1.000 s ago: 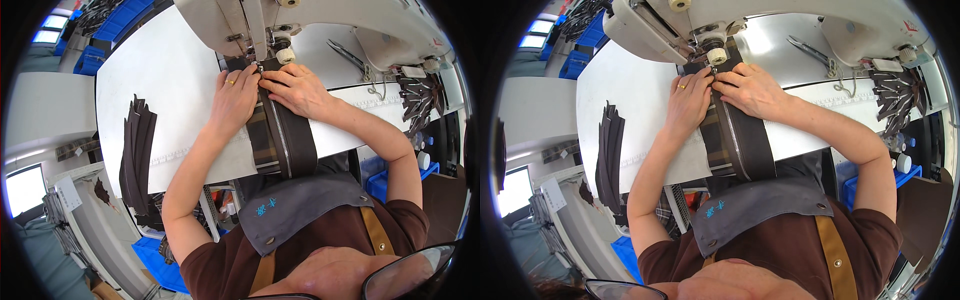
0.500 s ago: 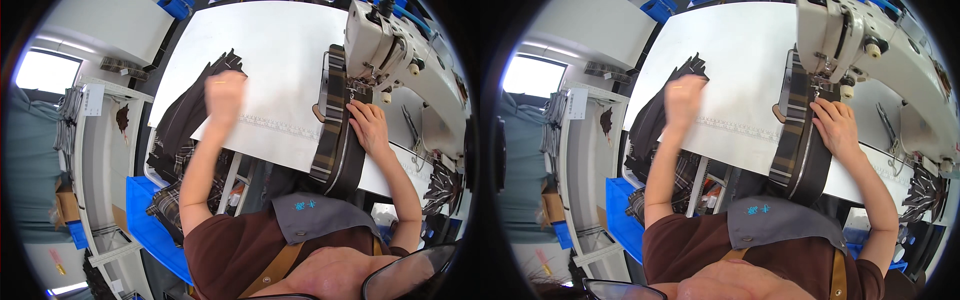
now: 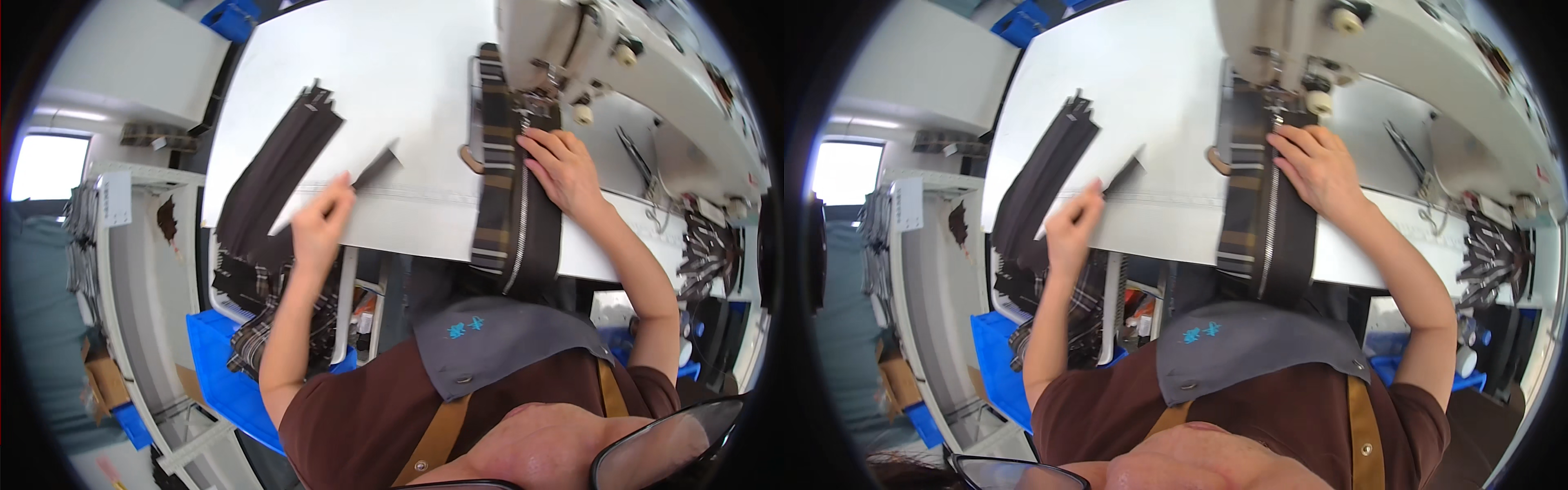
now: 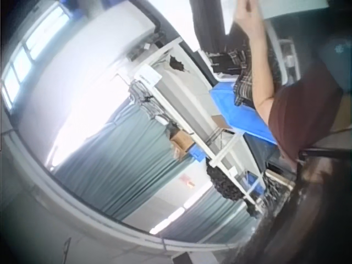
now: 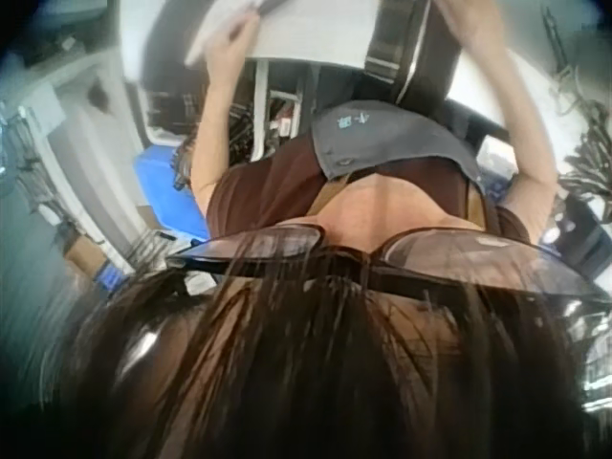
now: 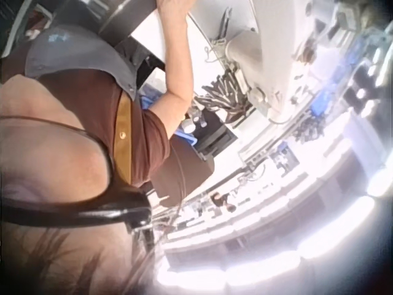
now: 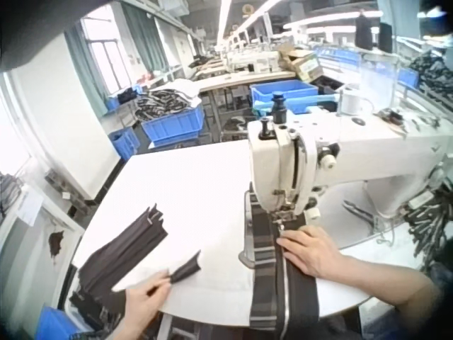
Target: The person uses a sewing machine to attach a zipper to a plaid fabric pouch. They align the zipper with the fabric edge, guide the material under the presser foot, and sew along the zipper tape. The person repeats this process on multiple pouches, handling the fabric and zipper with both hands to ensure alignment.
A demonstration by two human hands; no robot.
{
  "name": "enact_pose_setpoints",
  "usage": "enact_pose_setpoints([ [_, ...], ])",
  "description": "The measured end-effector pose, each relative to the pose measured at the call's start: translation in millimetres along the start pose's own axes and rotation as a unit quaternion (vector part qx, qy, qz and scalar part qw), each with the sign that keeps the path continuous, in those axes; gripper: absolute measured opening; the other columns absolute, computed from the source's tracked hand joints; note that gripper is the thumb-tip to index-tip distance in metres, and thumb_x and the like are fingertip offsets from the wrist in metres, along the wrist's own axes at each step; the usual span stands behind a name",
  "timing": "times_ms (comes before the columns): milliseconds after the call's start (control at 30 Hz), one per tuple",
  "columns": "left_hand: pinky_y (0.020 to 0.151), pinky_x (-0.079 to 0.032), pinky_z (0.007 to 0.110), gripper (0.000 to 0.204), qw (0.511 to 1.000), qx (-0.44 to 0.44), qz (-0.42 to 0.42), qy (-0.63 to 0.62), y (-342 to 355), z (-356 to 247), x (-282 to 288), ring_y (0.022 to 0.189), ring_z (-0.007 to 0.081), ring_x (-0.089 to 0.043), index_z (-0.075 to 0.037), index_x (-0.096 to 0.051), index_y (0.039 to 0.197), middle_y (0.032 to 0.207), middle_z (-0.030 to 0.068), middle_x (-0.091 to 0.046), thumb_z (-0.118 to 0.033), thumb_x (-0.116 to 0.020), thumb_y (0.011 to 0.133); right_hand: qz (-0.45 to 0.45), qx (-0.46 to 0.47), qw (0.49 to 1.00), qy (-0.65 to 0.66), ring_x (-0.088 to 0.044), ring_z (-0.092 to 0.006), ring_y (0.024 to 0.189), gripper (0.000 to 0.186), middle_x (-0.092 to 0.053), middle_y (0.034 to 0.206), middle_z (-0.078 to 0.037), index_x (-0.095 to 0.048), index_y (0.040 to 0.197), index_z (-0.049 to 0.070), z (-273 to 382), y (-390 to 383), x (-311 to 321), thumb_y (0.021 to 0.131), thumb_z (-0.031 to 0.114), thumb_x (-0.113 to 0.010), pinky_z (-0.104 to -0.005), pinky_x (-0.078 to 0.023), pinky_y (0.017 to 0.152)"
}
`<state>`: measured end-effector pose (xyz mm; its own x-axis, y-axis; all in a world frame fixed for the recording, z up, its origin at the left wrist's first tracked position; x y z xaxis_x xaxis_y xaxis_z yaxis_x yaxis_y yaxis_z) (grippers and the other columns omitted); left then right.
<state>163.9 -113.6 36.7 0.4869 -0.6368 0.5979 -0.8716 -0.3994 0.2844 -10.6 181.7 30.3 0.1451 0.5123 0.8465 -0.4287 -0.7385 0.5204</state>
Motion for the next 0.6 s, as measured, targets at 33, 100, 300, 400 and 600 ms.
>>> enact_pose_setpoints([
  [33,0.084,-0.050,0.034,0.017,0.991,-0.079,0.032,0.108,-23.1,-12.6,-17.7,0.101,0.0282,-0.063,-0.001,-0.067,0.098,0.103,0.0161,-0.066,-0.008,-0.064,0.082,-0.003,0.001,1.000,0.003,-0.054,-0.0231,0.093,0.031,-0.060,0.110,-0.003,-0.063,0.107,0.008,0.3,-0.5,-0.3,0.077,0.015,-0.067,-0.0352,-0.046,0.078],
  [100,0.080,-0.051,0.034,0.027,0.915,-0.246,0.072,0.312,-49.8,-56.0,-42.5,0.102,0.0317,-0.061,-0.004,-0.064,0.107,0.114,0.0149,-0.062,-0.012,-0.063,0.082,-0.016,0.002,1.000,0.004,-0.055,-0.0224,0.091,0.030,-0.060,0.110,-0.003,-0.064,0.107,0.008,-0.8,-1.6,-1.6,0.077,0.016,-0.067,-0.0347,-0.046,0.077],
  [300,0.092,-0.043,0.047,0.071,0.795,-0.284,0.307,0.439,-57.0,-83.3,-38.3,0.123,0.0351,-0.044,-0.008,-0.046,0.131,0.142,0.0191,-0.035,-0.009,-0.071,0.065,-0.015,-0.009,1.000,0.000,-0.054,-0.0214,0.090,0.027,-0.060,0.110,-0.002,-0.064,0.106,0.008,-1.8,-4.3,-1.8,0.080,0.018,-0.065,-0.0337,-0.046,0.076],
  [400,0.099,-0.034,0.053,0.081,0.838,-0.243,0.360,0.330,-41.6,-52.1,-42.6,0.134,0.0344,-0.028,-0.011,-0.039,0.136,0.149,0.0180,-0.021,-0.008,-0.072,0.062,-0.022,-0.009,1.000,-0.015,-0.053,-0.0194,0.090,0.025,-0.060,0.108,0.000,-0.065,0.103,0.010,-2.0,-4.2,-3.8,0.081,0.022,-0.064,-0.0327,-0.046,0.076],
  [600,0.100,-0.035,0.046,0.049,0.907,-0.319,0.189,0.200,-7.6,-53.2,-65.7,0.116,0.0246,-0.055,-0.004,-0.053,0.121,0.123,0.0094,-0.059,-0.008,-0.062,0.073,-0.024,-0.021,0.999,-0.031,-0.053,-0.0179,0.091,0.025,-0.060,0.108,0.001,-0.064,0.104,0.012,-1.2,-7.8,-3.2,0.082,0.023,-0.063,-0.0324,-0.045,0.075],
])
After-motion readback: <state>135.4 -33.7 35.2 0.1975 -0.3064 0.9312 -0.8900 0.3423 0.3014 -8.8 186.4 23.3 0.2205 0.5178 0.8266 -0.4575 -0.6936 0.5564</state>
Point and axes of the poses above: each hand's wrist, its own y-axis towards the middle knuckle, its own x-axis out of the back of the hand, z = x × y, the point moved 4 cm from there along y, towards the middle knuckle
